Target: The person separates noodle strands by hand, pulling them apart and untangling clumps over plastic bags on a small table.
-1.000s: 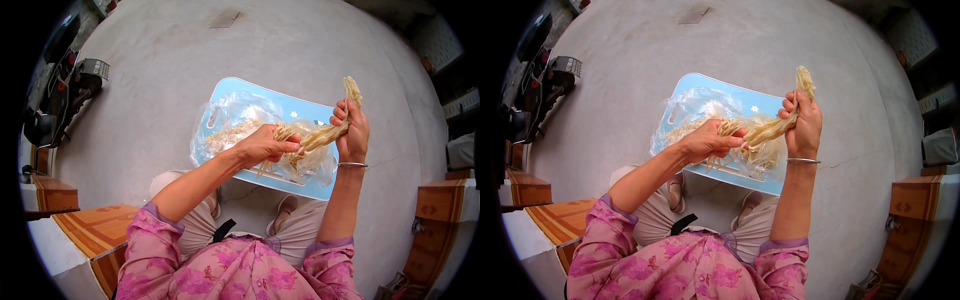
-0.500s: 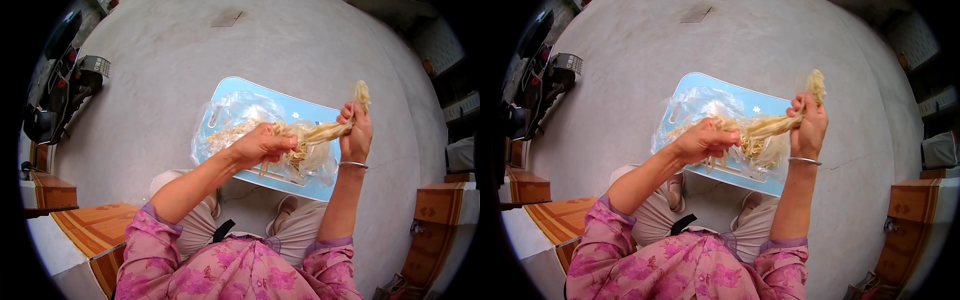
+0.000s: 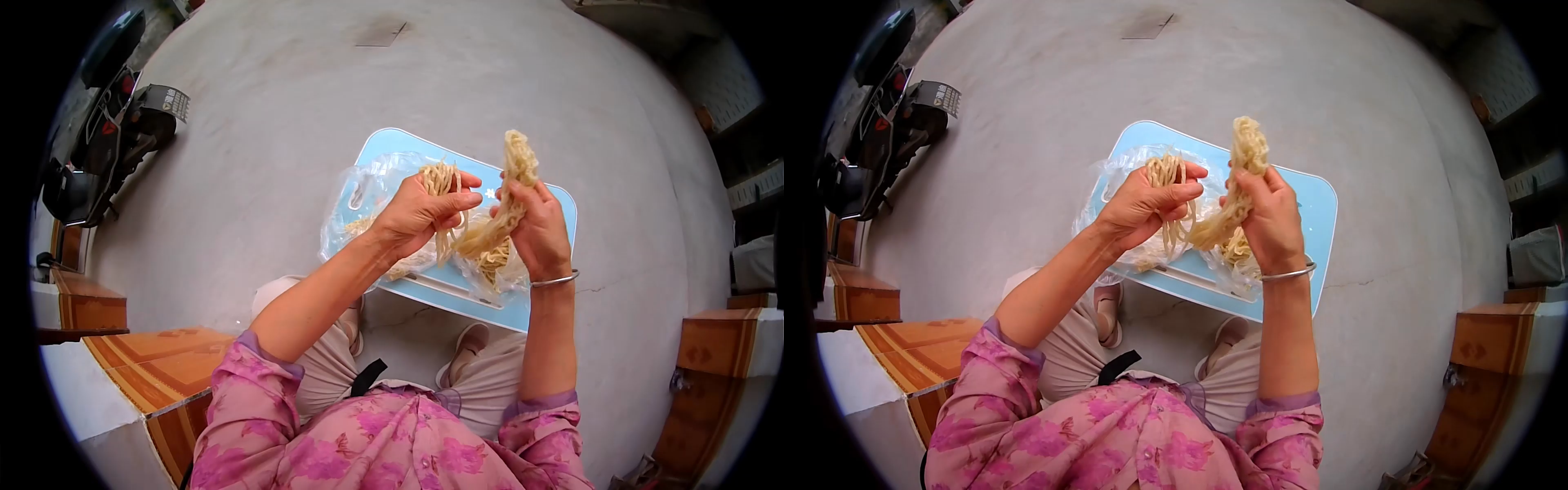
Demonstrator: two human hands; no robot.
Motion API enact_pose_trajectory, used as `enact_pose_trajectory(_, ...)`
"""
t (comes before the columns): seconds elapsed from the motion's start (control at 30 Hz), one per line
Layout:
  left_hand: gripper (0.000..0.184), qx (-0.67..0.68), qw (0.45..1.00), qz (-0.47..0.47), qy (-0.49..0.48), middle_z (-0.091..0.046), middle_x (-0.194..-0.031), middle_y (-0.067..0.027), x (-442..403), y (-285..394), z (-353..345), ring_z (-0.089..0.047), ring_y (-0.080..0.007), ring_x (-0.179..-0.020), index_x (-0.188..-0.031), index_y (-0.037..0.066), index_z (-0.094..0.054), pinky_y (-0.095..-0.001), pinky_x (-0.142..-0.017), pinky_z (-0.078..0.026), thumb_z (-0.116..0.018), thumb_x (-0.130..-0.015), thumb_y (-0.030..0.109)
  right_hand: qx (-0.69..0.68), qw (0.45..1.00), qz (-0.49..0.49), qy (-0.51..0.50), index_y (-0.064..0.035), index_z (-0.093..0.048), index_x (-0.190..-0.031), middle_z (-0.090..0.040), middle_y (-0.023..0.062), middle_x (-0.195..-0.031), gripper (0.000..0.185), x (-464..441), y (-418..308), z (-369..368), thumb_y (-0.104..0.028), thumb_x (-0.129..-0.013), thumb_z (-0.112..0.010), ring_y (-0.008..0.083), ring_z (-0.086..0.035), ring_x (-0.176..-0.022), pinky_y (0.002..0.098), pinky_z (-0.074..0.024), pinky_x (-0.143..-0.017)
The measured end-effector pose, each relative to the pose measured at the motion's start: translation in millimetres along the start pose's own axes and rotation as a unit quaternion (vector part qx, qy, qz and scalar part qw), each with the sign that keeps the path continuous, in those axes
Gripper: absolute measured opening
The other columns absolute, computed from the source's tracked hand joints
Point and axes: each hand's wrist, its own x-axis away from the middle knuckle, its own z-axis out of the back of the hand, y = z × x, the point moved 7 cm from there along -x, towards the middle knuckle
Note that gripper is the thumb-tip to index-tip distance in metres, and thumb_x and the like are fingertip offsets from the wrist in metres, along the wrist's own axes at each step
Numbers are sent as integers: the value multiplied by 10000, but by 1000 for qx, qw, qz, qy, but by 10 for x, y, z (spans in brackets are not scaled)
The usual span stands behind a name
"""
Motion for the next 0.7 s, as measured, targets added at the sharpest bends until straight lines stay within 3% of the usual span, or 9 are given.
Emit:
enact_pose_trajectory(0.23, 151, -75, 997, -9, 28, -616, -768, -3, -31, -58, 57, -551, -63, -634, -861, 38, -628, -192, -495, -379, -739, -801, 121, 14, 999, -14, -35, 11, -581, -1134, -660, 78, -1019, 260, 72, 162, -266, -137, -920, -587, 115, -602, -885, 259, -483, -811)
enact_pose_trajectory(0.43, 96, -18, 999, 10, 42, -586, -782, 16, -35, -101, 87, -491, -50, -641, -891, 60, -622, -209, -518, -361, -694, -840, 96, 55, 998, 11, -19, 17, -610, -1082, -661, 57, -957, 241, 69, 142, -259, -150, -908, -610, 102, -607, -842, 249, -497, -775)
enact_pose_trajectory(0.6, 65, 56, 998, -33, 25, -581, -784, 3, -50, -53, 86, -453, -64, -619, -935, 58, -595, -225, -552, -368, -627, -880, 73, 132, 989, 45, 47, 19, -616, -1051, -645, 41, -872, 233, 38, 81, -81, -160, -902, -611, 103, -615, -780, 251, -512, -735)
enact_pose_trajectory(0.7, 66, 114, 991, -63, 36, -570, -803, -5, -56, -25, 69, -444, -66, -625, -971, 54, -567, -226, -570, -377, -572, -905, 49, 48, 996, 50, 57, 18, -592, -1061, -641, 64, -887, 203, 20, 69, -66, -127, -920, -565, 115, -612, -774, 250, -502, -699)
